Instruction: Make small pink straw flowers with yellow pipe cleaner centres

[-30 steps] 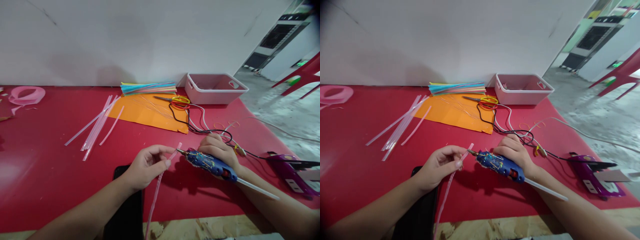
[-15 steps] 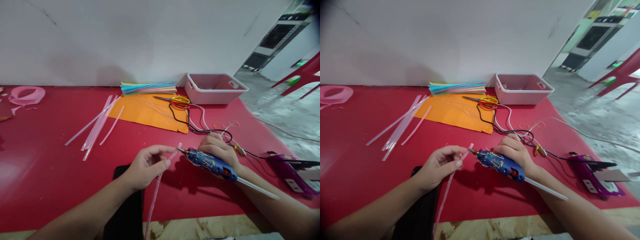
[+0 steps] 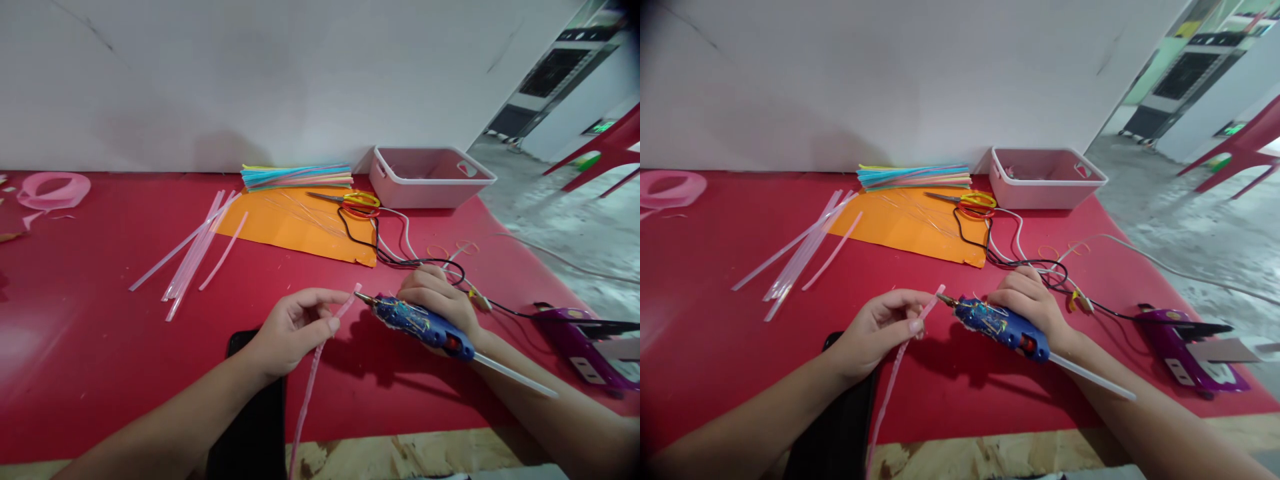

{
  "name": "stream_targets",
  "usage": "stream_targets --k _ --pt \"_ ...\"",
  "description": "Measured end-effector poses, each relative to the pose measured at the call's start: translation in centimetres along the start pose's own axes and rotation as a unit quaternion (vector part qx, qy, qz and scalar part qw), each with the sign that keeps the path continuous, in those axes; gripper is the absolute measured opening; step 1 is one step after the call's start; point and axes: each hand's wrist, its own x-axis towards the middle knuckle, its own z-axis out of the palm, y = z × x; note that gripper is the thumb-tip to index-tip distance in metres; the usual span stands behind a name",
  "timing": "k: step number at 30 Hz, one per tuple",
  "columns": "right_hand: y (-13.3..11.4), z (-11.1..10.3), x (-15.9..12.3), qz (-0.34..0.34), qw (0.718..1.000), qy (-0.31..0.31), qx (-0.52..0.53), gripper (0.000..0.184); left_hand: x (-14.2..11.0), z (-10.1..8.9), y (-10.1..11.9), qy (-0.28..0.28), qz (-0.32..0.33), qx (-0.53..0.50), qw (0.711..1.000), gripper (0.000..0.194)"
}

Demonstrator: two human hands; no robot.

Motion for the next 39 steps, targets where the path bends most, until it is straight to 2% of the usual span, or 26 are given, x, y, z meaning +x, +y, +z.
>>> stream_targets --k 14,39 --pt "0.14 0.07 -0.01 -0.005 1.0 0.01 -0.005 0.029 -0.03 -0.07 -0.11 -0.004 0.003 0.002 1.0 0.032" --pt "0.15 -0.01 0.03 -0.006 1.0 0.002 0.004 0.022 -0.09 0.01 0.03 -0.024 0.008 -0.025 0.999 0.028"
